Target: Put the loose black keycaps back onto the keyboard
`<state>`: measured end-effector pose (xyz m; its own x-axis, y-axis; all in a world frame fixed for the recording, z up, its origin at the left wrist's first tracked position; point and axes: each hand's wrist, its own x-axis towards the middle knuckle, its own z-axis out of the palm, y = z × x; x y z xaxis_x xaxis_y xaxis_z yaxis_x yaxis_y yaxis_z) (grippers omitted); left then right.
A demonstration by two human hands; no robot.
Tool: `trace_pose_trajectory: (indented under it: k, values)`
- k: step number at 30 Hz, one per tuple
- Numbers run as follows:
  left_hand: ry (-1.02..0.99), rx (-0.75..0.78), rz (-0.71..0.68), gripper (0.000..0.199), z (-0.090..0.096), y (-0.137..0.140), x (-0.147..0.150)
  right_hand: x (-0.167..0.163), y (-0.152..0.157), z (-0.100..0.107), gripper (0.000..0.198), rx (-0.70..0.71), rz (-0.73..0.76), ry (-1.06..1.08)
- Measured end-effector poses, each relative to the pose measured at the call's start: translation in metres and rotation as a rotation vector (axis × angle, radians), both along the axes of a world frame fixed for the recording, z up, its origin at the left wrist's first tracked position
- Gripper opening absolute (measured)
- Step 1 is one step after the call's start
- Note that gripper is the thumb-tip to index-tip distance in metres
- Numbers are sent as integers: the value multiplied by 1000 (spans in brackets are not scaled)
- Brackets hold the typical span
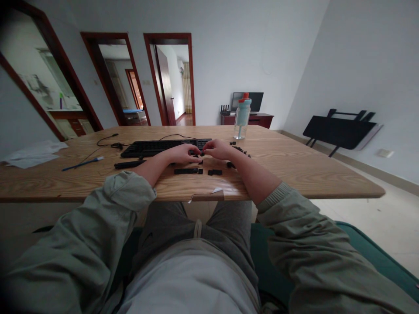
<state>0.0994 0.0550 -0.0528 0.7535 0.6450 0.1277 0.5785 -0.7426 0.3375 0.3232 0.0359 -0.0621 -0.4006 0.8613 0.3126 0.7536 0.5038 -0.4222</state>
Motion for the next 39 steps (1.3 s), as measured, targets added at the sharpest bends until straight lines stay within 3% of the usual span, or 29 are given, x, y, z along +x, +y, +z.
trace_pose_trajectory:
  k: [9, 21, 30, 39]
  values:
    - [78, 37, 27, 60, 3, -5, 11, 2, -2, 2, 23, 23, -3, 22]
    - [55, 57, -14, 69, -7, 16, 20, 4, -5, 3, 26, 17, -38, -3]
    - [118, 41, 8, 47, -1, 7, 16, 6, -5, 2, 24, 13, -49, -67]
    - [109, -78, 144, 31, 13, -13, -2, 8, -6, 2, 22, -30, -53, -84]
